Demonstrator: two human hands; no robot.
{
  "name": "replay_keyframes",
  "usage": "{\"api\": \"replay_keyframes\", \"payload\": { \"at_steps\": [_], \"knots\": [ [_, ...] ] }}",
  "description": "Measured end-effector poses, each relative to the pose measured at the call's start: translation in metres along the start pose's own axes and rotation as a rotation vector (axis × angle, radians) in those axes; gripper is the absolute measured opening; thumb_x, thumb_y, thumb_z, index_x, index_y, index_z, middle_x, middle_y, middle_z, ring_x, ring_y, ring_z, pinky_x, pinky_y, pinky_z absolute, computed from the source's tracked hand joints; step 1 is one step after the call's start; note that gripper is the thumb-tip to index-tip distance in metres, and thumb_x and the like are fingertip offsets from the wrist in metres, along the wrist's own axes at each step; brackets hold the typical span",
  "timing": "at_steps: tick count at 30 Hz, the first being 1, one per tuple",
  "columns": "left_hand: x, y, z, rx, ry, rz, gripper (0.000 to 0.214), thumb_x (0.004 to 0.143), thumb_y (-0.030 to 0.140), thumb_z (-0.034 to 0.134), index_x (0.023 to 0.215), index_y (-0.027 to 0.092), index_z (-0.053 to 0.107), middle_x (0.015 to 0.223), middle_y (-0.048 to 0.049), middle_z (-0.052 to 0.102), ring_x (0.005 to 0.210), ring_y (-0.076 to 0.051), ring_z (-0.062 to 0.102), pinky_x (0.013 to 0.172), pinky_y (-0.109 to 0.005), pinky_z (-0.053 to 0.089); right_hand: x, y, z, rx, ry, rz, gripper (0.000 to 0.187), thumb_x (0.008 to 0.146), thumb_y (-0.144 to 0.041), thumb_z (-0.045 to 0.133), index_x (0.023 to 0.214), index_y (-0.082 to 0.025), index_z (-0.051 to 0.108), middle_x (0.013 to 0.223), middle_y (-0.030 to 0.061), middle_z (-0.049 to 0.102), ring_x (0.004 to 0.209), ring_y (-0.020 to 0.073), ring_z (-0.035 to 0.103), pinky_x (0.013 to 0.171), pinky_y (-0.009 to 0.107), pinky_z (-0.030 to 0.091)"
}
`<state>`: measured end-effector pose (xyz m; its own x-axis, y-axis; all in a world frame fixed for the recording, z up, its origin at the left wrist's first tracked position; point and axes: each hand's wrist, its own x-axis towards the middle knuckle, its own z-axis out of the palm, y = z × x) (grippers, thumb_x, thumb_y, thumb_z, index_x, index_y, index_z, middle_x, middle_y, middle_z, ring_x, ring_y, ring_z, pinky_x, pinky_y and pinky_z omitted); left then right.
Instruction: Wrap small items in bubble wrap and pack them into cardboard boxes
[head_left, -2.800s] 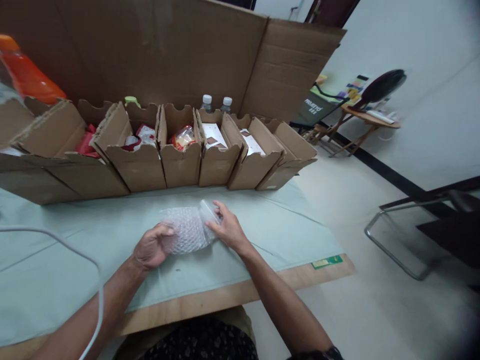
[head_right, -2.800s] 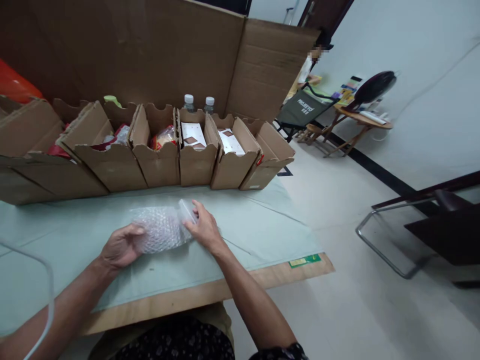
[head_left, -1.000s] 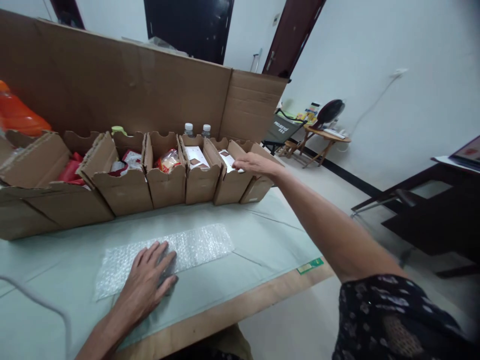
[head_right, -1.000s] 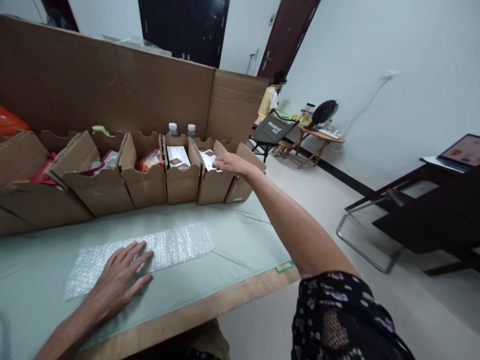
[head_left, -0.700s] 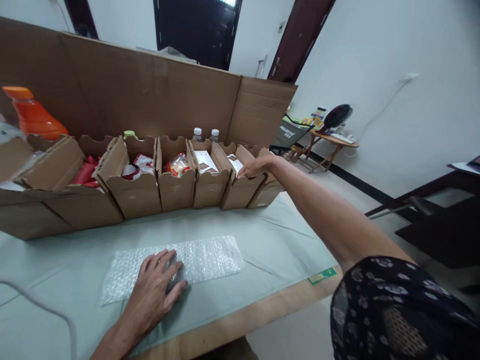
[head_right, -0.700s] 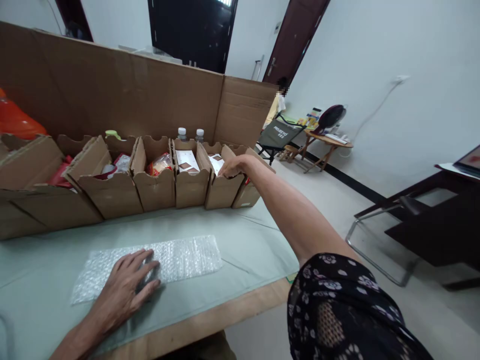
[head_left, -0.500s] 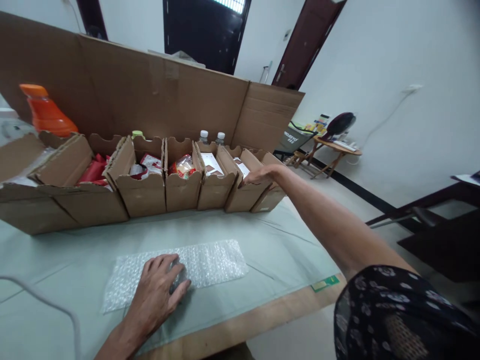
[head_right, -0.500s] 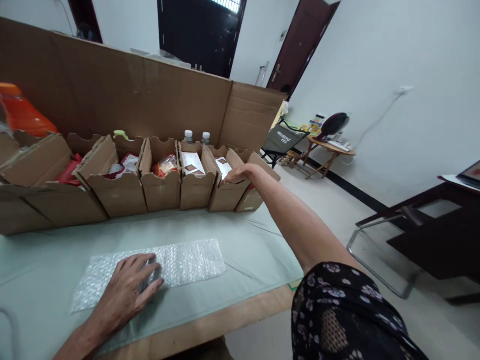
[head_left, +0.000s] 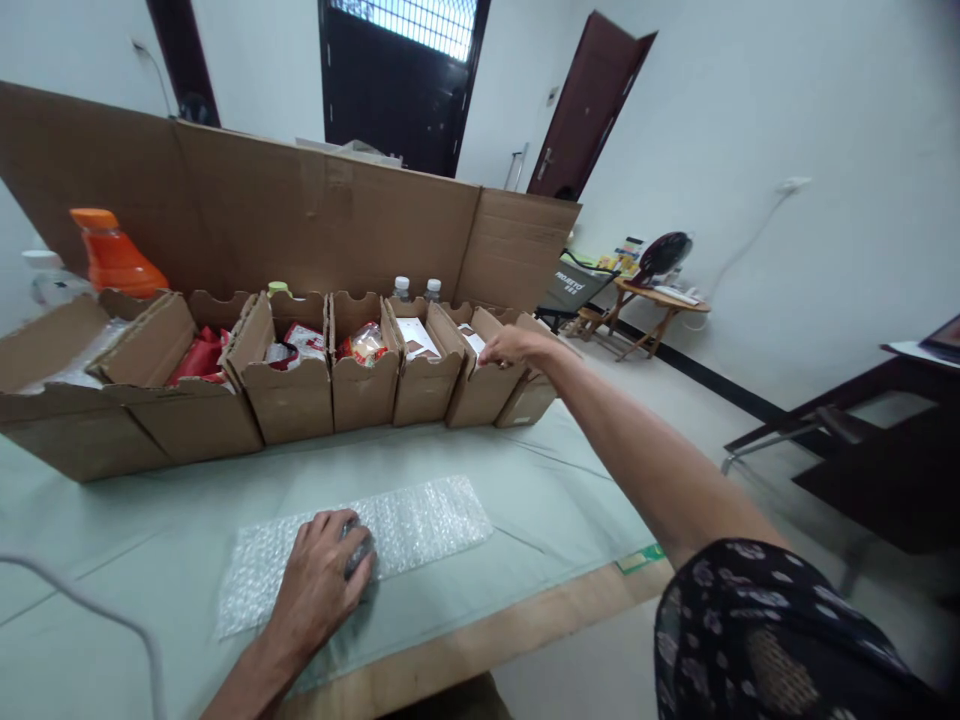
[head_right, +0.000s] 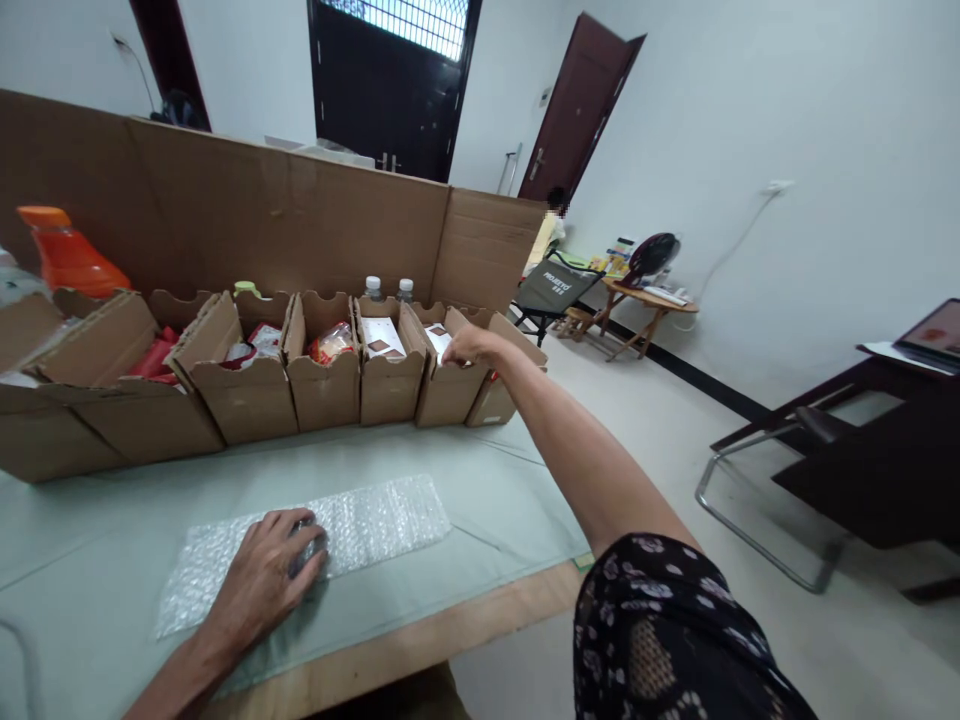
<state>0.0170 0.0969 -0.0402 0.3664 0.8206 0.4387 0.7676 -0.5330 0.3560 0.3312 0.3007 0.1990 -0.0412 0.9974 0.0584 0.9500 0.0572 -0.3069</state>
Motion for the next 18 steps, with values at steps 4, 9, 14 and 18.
{"api": "replay_keyframes", "payload": {
  "at_steps": [4, 9, 14, 18],
  "knots": [
    [0.001, 0.0, -0.004, -0.129, 0.171, 0.019, 0.013, 0.092, 0.027, 0.061, 0.096, 0.024, 0.073, 0.105, -0.0085, 0.074, 0.097, -0.028, 0.066, 0.083, -0.043, 0.052, -0.038, -0.001, -0.063, 0.201, 0.233, -0.028, 0.011, 0.08, -0.025, 0.073, 0.076, -0.016, 0.078, 0.07, 0.002, 0.073, 0.069, 0.0165, 0.064, 0.071, 0.029, 0.052],
    [0.007, 0.006, -0.021, -0.563, 0.166, -0.063, 0.016, 0.094, 0.033, 0.061, 0.099, 0.024, 0.073, 0.094, -0.0049, 0.075, 0.082, -0.02, 0.07, 0.074, -0.032, 0.057, -0.122, -0.03, -0.063, 0.437, 0.47, -0.319, 0.02, 0.085, -0.033, 0.069, 0.094, -0.019, 0.08, 0.09, 0.004, 0.077, 0.083, 0.0186, 0.068, 0.085, 0.037, 0.054],
    [0.008, 0.008, -0.025, -0.666, 0.256, -0.142, 0.056, 0.092, 0.035, 0.065, 0.146, 0.026, 0.049, 0.142, -0.0156, 0.059, 0.119, -0.028, 0.066, 0.09, -0.041, 0.059, -0.178, -0.07, 0.035, 0.372, 0.478, -0.597, 0.018, 0.088, -0.022, 0.069, 0.105, -0.022, 0.076, 0.112, 0.0059, 0.078, 0.119, 0.0254, 0.066, 0.106, 0.047, 0.047],
    [0.006, 0.011, -0.021, -0.336, 0.468, -0.037, 0.099, 0.079, 0.035, 0.081, 0.159, 0.031, 0.022, 0.167, -0.0185, 0.027, 0.152, -0.04, 0.031, 0.116, -0.062, 0.037, -0.2, -0.106, 0.099, 0.331, 0.37, -0.674, 0.016, 0.088, -0.019, 0.068, 0.102, -0.023, 0.075, 0.103, 0.0056, 0.08, 0.118, 0.0289, 0.066, 0.104, 0.051, 0.046]
  ]
}}
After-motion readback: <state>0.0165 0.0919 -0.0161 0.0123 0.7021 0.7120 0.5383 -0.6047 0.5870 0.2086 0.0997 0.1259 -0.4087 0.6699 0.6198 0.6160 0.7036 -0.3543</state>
